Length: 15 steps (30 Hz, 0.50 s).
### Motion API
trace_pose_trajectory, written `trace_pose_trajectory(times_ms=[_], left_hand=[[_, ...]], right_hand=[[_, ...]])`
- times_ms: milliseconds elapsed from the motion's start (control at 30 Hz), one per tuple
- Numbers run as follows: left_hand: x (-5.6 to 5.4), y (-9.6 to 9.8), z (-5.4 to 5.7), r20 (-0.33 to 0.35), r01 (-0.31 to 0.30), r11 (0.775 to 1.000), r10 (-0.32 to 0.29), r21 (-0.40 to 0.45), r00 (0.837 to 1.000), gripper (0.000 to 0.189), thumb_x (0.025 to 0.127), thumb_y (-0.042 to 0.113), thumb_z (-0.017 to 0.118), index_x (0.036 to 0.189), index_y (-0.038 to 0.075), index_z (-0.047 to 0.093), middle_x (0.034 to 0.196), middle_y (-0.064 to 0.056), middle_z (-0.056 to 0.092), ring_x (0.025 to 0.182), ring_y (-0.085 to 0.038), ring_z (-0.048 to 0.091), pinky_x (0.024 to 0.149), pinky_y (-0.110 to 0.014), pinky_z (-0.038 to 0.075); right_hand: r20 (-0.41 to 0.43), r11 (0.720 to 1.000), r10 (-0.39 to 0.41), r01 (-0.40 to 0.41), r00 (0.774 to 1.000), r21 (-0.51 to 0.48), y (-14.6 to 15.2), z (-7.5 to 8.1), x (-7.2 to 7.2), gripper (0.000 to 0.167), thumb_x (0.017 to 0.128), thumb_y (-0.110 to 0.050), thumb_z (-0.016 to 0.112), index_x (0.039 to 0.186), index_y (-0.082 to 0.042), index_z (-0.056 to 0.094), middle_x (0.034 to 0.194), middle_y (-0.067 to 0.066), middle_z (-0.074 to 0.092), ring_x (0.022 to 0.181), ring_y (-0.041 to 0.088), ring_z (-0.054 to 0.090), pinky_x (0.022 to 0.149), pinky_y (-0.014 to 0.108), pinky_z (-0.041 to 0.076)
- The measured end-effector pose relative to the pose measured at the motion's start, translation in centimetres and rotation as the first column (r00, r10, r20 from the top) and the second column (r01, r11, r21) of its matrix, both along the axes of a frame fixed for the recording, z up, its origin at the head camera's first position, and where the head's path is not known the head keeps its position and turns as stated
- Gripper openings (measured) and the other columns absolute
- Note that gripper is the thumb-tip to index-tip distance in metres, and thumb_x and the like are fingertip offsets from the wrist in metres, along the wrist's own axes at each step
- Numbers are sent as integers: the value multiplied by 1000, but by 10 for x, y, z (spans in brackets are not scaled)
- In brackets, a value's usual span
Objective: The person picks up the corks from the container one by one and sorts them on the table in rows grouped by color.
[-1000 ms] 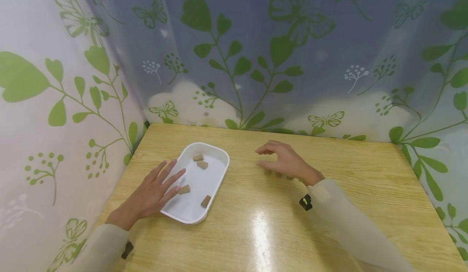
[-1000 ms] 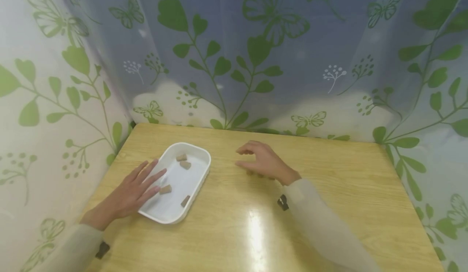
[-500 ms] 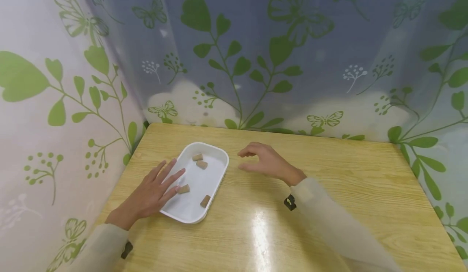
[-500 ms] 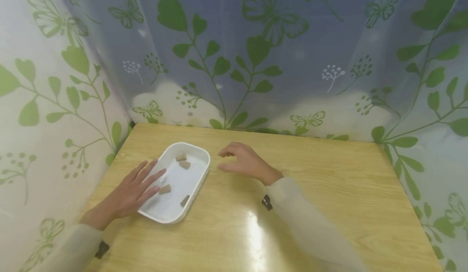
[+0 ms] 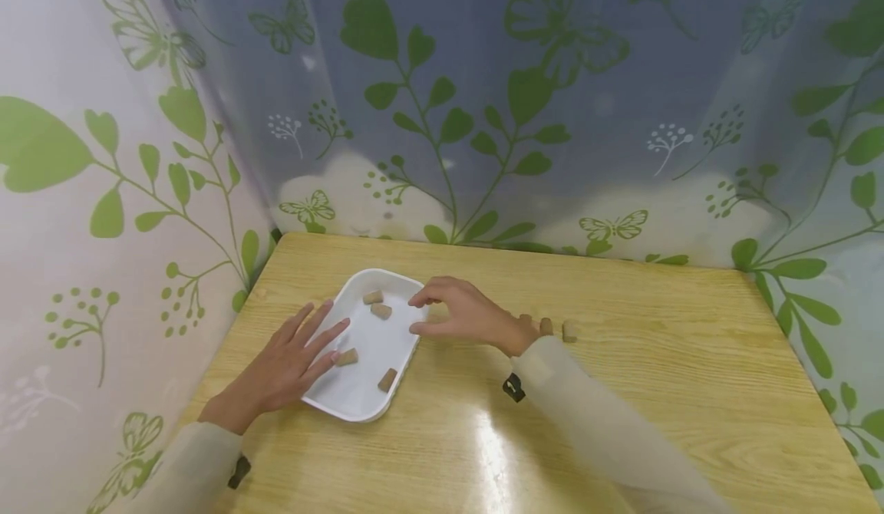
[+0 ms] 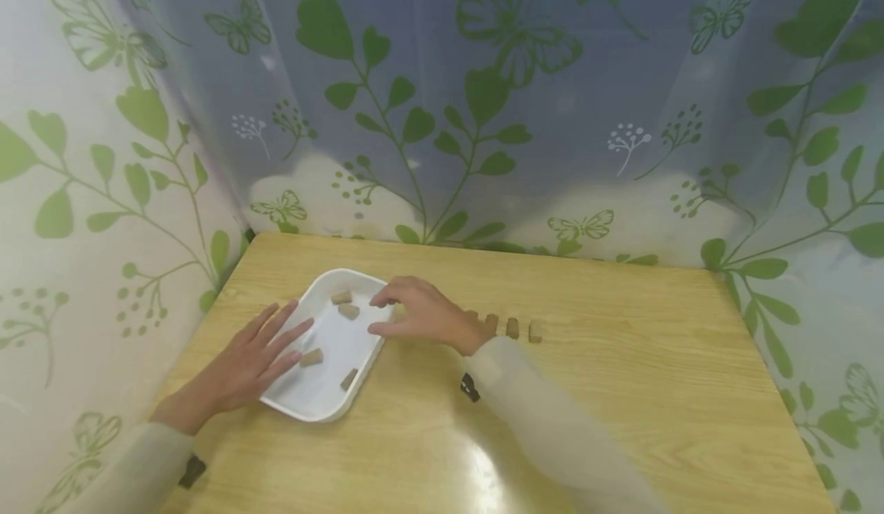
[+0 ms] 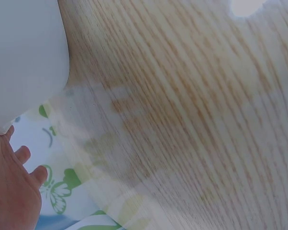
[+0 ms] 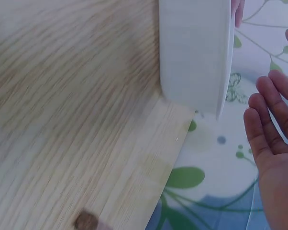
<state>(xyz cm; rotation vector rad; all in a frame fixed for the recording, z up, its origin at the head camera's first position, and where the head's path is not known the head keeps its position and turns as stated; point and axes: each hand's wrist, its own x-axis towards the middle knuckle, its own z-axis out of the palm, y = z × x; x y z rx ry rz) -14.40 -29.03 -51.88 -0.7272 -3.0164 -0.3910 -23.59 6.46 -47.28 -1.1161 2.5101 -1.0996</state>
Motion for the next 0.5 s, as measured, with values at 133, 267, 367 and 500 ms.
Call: trace_pose_trajectory(times_ms=[133, 267, 367, 500], left_hand=[[-1, 0, -1, -6, -2, 1000, 2, 2, 1000, 58, 115, 39, 52, 169, 23, 42, 181, -18, 23, 165, -50, 21, 128, -73, 26], [-1, -1, -1, -17, 0, 1000, 0, 8, 1000, 57, 115, 39, 52, 169, 23, 43, 181, -18, 24, 164, -51, 22, 127, -74, 27], [-1, -1, 0, -11, 0, 1000, 0, 7, 1000, 58, 115, 39, 52, 169, 24, 42, 181, -18, 24, 164, -51, 21, 127, -74, 26], [0, -1, 0, 5, -3, 1000, 3, -3, 1000, 58, 115, 39, 52, 170, 24, 40, 181, -17, 23, 165, -49, 20, 129, -73, 25]], right_hand=[[-34, 1000, 29, -29, 999, 7, -13, 2, 1, 40, 97, -39, 83, 127, -13, 79, 125, 7, 77, 119, 30, 70, 105, 45, 57], [-21, 999, 42, -42, 999, 4, -26, 2, 2, 39, 97, -38, 83, 126, -12, 79, 124, 7, 77, 117, 31, 70, 102, 44, 57], [-13, 999, 45, -45, 999, 20, -35, 0, 4, 39, 96, -38, 83, 125, -12, 80, 123, 5, 77, 116, 29, 70, 100, 40, 57], [-27, 997, 59, -57, 998, 50, -45, -5, 6, 39, 95, -37, 84, 123, -10, 80, 121, 4, 78, 115, 25, 71, 101, 37, 58]])
